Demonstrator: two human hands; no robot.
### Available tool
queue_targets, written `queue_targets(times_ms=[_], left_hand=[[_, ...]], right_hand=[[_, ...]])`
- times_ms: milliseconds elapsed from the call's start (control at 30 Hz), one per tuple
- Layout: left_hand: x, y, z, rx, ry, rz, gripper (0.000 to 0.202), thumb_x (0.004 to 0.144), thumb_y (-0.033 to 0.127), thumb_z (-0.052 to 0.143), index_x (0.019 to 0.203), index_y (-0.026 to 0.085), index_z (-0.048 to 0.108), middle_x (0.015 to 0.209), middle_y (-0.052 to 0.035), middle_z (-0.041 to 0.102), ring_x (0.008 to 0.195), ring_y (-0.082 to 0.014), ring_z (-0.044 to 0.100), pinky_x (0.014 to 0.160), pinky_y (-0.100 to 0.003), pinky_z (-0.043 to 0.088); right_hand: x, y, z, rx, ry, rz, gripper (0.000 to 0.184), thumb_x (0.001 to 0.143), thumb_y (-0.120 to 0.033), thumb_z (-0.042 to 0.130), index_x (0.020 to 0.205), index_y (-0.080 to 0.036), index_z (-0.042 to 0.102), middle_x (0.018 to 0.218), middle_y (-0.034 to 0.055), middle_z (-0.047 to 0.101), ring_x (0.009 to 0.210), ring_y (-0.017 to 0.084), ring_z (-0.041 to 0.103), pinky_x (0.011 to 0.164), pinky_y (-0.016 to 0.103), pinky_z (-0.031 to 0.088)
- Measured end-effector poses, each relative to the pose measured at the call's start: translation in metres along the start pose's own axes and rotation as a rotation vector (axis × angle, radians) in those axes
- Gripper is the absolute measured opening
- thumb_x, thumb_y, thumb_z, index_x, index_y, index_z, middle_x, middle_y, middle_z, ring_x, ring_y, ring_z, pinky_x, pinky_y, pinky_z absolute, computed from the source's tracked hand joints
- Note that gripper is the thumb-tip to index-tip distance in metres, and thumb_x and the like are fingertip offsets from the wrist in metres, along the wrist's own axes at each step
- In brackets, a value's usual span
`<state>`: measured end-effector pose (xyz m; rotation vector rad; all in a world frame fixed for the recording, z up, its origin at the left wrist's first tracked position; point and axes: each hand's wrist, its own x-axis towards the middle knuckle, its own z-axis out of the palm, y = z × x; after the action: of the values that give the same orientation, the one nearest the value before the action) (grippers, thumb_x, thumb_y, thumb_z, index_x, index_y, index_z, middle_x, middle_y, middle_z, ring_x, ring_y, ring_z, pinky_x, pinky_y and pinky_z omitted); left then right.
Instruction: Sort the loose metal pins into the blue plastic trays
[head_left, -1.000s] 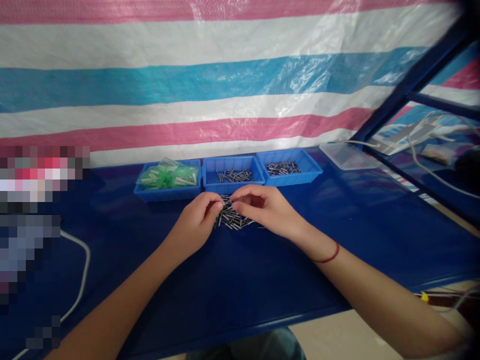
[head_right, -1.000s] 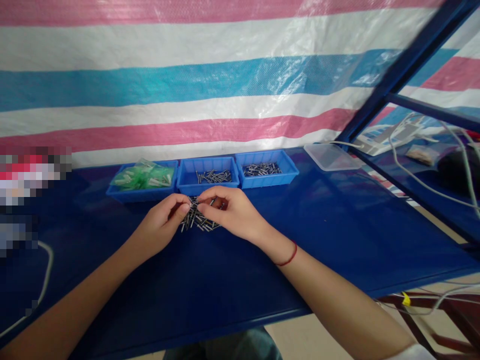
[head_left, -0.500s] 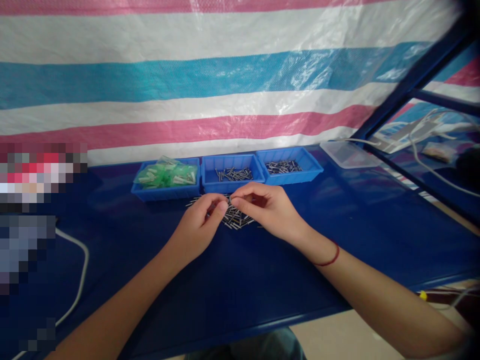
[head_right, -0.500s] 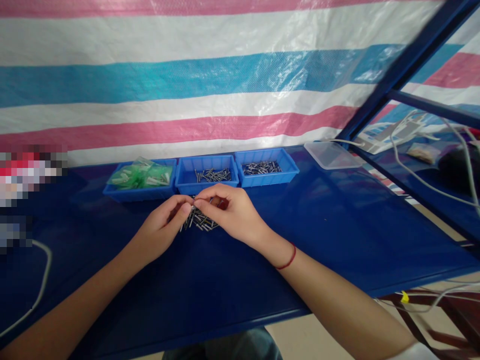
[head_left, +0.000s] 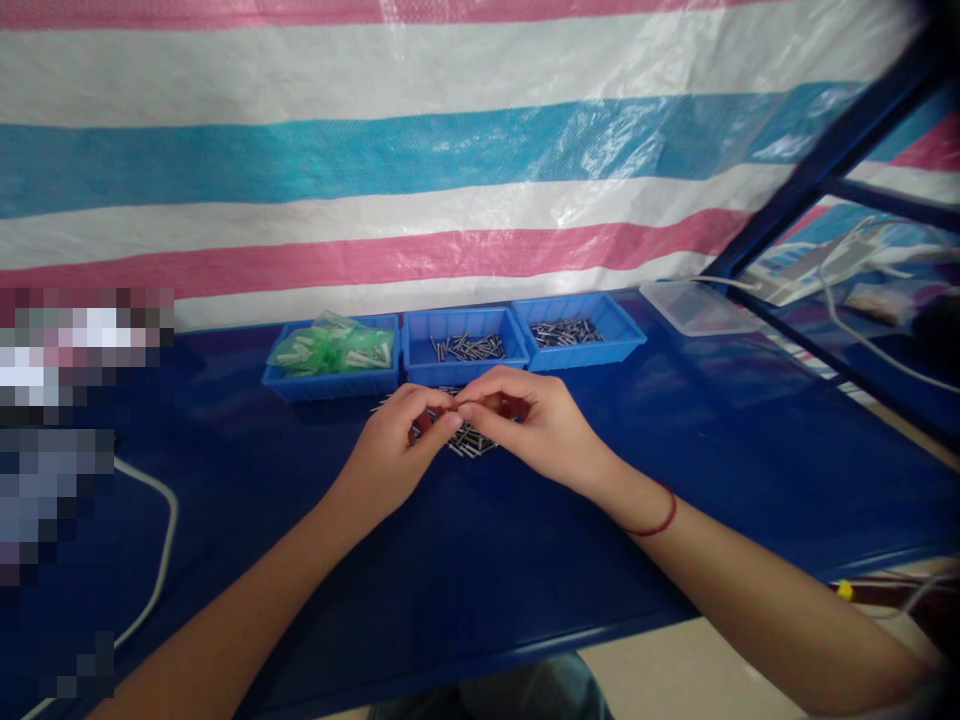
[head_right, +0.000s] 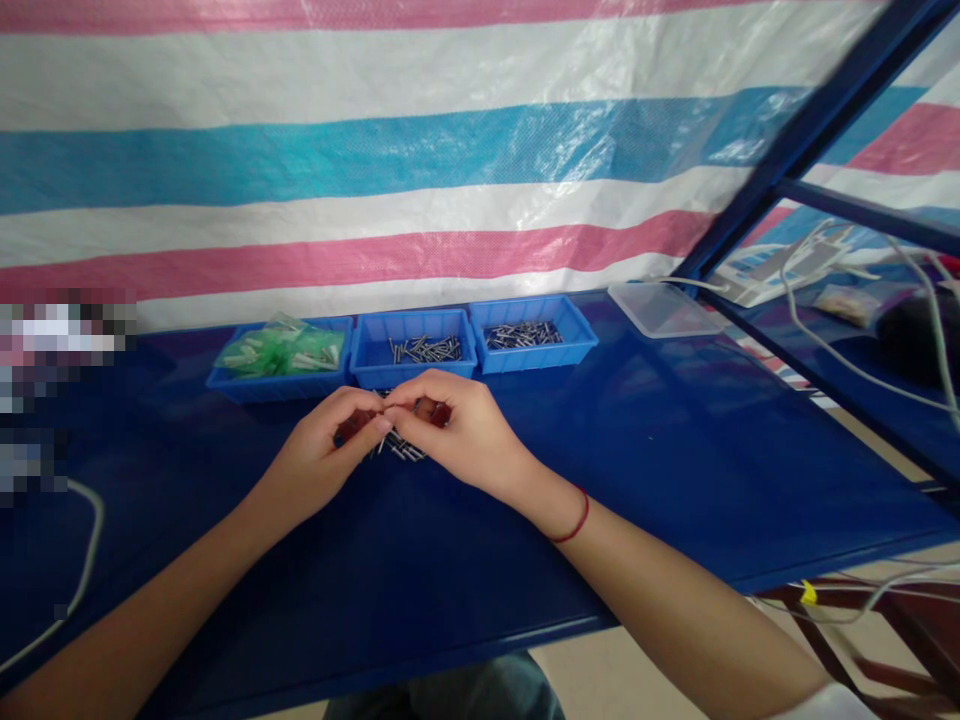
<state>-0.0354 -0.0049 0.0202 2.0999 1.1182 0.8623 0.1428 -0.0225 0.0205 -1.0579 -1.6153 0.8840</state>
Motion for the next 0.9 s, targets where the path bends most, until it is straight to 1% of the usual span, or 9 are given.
queue_targets(times_ms=[167,333,433,533,600,667,700,767,900], left_hand=[[-0.001,-0.001,0.0,0.011,0.055,-0.014,0.011,0.086,0.03,0.059,0.086,0.019,0.06,0.083,0.0,0.058,0.069,-0.0116,0.053,0.062,-0.024,0.043],[-0.002,-0.003,-0.001,0.049,0.11,0.035,0.01,0.086,0.029,0.059,0.087,0.019,0.059,0.092,-0.002,0.057,0.077,-0.013,0.055,0.063,-0.024,0.045],[-0.002,-0.002,-0.001,0.058,0.115,0.056,0.012,0.087,0.03,0.058,0.087,0.019,0.058,0.092,-0.0025,0.056,0.079,-0.0136,0.056,0.064,-0.024,0.046],[-0.002,-0.002,0.0,0.069,0.129,0.053,0.02,0.086,0.032,0.059,0.102,0.02,0.057,0.095,-0.0026,0.057,0.075,-0.0125,0.056,0.065,-0.025,0.047],[-0.003,-0.003,0.001,0.1,0.125,0.046,0.038,0.086,0.033,0.059,0.121,0.021,0.049,0.101,-0.0036,0.057,0.075,-0.0124,0.057,0.069,-0.027,0.048],[-0.004,-0.004,0.001,0.163,0.078,0.067,0.045,0.088,0.033,0.058,0.129,0.021,0.044,0.106,-0.0053,0.058,0.082,-0.0143,0.058,0.077,-0.03,0.049],[-0.004,-0.005,0.001,0.206,0.039,0.1,0.041,0.089,0.032,0.056,0.127,0.02,0.047,0.107,-0.006,0.058,0.088,-0.0159,0.058,0.082,-0.032,0.048],[-0.006,-0.007,0.002,0.304,-0.043,0.186,0.029,0.091,0.029,0.053,0.118,0.019,0.057,0.108,-0.0074,0.06,0.097,-0.0192,0.057,0.089,-0.036,0.045],[-0.008,-0.006,0.01,0.468,-0.16,0.352,0.024,0.093,0.027,0.05,0.11,0.021,0.066,0.11,-0.0076,0.063,0.102,-0.0227,0.055,0.09,-0.039,0.042]], right_hand=[[0.0,0.0,0.0,-0.015,0.004,-0.015,0.009,0.081,-0.023,0.063,0.084,-0.017,0.07,0.08,0.0036,0.067,0.063,0.011,0.055,0.055,0.024,0.043],[0.0,0.003,-0.002,-0.069,-0.003,-0.008,0.009,0.082,-0.023,0.062,0.085,-0.018,0.069,0.083,0.0035,0.067,0.065,0.011,0.057,0.058,0.024,0.044],[0.001,0.005,-0.001,-0.15,-0.065,-0.042,0.012,0.085,-0.024,0.059,0.085,-0.018,0.069,0.082,0.0033,0.066,0.066,0.012,0.056,0.061,0.026,0.044],[0.003,0.007,0.001,-0.101,-0.108,-0.007,0.015,0.086,-0.028,0.057,0.082,-0.019,0.068,0.077,0.0023,0.064,0.064,0.012,0.054,0.059,0.026,0.042],[0.006,0.01,-0.001,0.062,0.001,0.115,0.017,0.085,-0.033,0.058,0.084,-0.019,0.067,0.066,-0.0008,0.059,0.054,0.01,0.048,0.05,0.025,0.038],[0.012,0.014,-0.009,0.27,0.203,0.247,0.02,0.083,-0.038,0.06,0.088,-0.019,0.065,0.057,-0.005,0.048,0.045,0.008,0.04,0.043,0.023,0.032],[0.015,0.016,-0.014,0.367,0.313,0.293,0.021,0.081,-0.039,0.062,0.09,-0.02,0.064,0.056,-0.0065,0.044,0.044,0.007,0.037,0.041,0.022,0.03],[0.022,0.019,-0.028,0.516,0.438,0.358,0.024,0.078,-0.04,0.064,0.092,-0.021,0.063,0.057,-0.0076,0.041,0.042,0.006,0.035,0.04,0.022,0.027],[0.029,0.019,-0.044,0.665,0.494,0.447,0.024,0.079,-0.041,0.061,0.087,-0.018,0.062,0.056,-0.007,0.041,0.042,0.006,0.033,0.038,0.022,0.025]])
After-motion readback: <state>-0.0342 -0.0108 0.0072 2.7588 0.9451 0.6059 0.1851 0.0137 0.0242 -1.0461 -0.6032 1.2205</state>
